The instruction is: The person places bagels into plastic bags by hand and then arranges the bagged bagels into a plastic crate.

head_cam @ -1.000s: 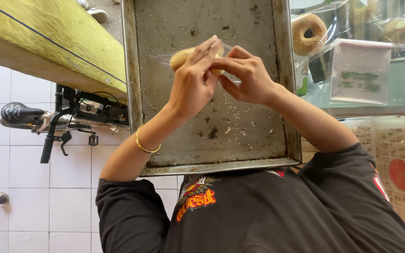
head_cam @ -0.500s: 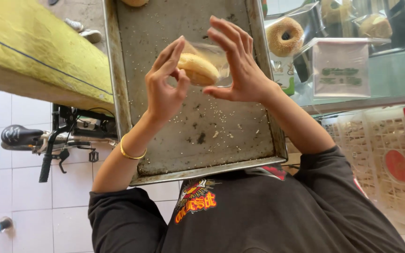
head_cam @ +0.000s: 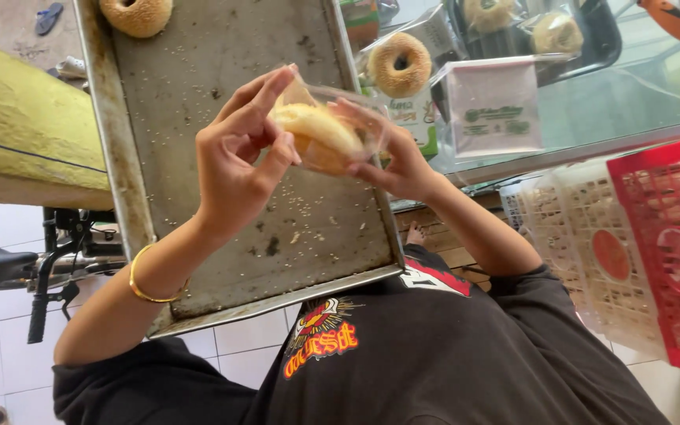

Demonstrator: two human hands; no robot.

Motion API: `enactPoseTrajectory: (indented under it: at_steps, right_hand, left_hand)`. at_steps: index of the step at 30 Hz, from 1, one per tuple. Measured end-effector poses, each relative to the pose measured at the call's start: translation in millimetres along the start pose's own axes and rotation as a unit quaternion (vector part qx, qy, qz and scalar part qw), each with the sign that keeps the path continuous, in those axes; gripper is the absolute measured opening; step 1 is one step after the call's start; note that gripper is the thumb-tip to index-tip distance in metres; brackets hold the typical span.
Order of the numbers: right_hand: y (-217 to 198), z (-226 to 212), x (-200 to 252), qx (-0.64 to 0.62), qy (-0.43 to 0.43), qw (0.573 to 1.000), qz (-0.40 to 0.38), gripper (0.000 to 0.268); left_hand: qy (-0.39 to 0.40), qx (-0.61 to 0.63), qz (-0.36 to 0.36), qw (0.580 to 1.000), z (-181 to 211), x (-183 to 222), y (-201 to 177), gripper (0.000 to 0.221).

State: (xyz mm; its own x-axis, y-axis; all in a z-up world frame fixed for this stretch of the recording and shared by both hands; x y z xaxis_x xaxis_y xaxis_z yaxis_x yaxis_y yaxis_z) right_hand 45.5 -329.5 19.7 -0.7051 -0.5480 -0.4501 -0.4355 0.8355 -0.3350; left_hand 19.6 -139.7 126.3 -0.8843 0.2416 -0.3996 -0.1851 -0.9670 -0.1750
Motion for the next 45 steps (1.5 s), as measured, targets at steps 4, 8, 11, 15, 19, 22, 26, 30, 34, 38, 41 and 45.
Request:
enactPoseTrajectory:
  at_steps: [4, 8, 11, 15, 19, 22, 26, 30, 34, 38, 41, 45]
  right_hand:
    - [-51.9, 11.4, 35.4, -0.02, -0.031, 0.993, 0.11, 0.047]
    - [-108.2, -5.0, 56.8, -0.004, -0.076, 0.98, 0.181, 0.041]
    - [-145.1, 4.2, 80.4, 0.058, -0.037, 0.959, 0.274, 0.037]
    - [-179.3, 31.7, 108.8, 0.037, 0.044, 0.933, 0.356, 0.037]
    - [-189.8, 87.6, 142.4, -0.012, 0.085, 0.926, 0.368, 0.039]
    - [-196.2, 89.6, 135.6, -0.02, 0.069, 0.953, 0.295, 0.04]
    - [-248.8, 138.6, 121.0, 0.051, 0.002, 0.987, 0.155, 0.05]
    - [-394.4, 259.1, 168.6, 0.269, 0.232, 0.889, 0.291, 0.057]
    - [-533.5, 402.9, 254.3, 0.619, 0.222, 0.683, 0.318, 0.083]
    - [-537.8, 356.9, 241.7, 0.569, 0.373, 0.681, 0.271, 0.07]
    - [-532.7, 352.6, 225.5, 0.571, 0.376, 0.691, 0.234, 0.055]
    - [-488.5, 338.0, 208.8, 0.071, 0.388, 0.848, 0.353, 0.046]
  left_hand:
    - [-0.005, 0.062, -0.02, 0.998, 2.1, -20.8, 44.5, 0.055]
    - [0.002, 0.011, -0.029, 1.0, -11.5, -40.0, 79.0, 0.055]
    - [-0.01, -0.041, -0.04, 0.998, -29.1, -53.5, 104.4, 0.056]
    - [0.04, -0.133, -0.083, 0.987, -34.3, -73.0, 147.8, 0.071]
    - [-0.059, -0.023, -0.106, 0.992, -54.6, -92.4, 186.1, 0.095]
    - [-0.199, 0.058, -0.223, 0.952, -153.7, -80.2, 210.0, 0.033]
    - [-0.147, -0.085, -0.145, 0.975, -159.8, -87.4, 211.2, 0.031]
    - [-0.009, -0.211, -0.21, 0.955, -149.6, -73.7, 225.8, 0.045]
    - [-0.08, -0.395, -0.445, 0.8, -143.8, -32.6, 248.5, 0.074]
    - [-0.042, -0.4, -0.457, 0.793, -161.6, 11.4, 241.2, 0.071]
    - [-0.011, -0.398, -0.432, 0.809, -145.5, 27.0, 233.2, 0.068]
    - [0.006, -0.398, -0.415, 0.818, -121.2, 38.3, 225.4, 0.064]
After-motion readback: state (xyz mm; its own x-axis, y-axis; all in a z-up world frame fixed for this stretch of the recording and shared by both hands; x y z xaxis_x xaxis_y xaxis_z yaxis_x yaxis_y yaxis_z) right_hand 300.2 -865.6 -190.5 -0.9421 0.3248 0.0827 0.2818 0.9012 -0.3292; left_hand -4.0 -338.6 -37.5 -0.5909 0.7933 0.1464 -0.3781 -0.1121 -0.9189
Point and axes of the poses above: each hand's wrist, its own x-axis away from the middle knuckle, its own y-axis out of the palm, z = x × y, the point moved 8 cm from there along -x, towards the middle knuckle, and after that the axes turned 1 degree about z, right-handed, at the moved point
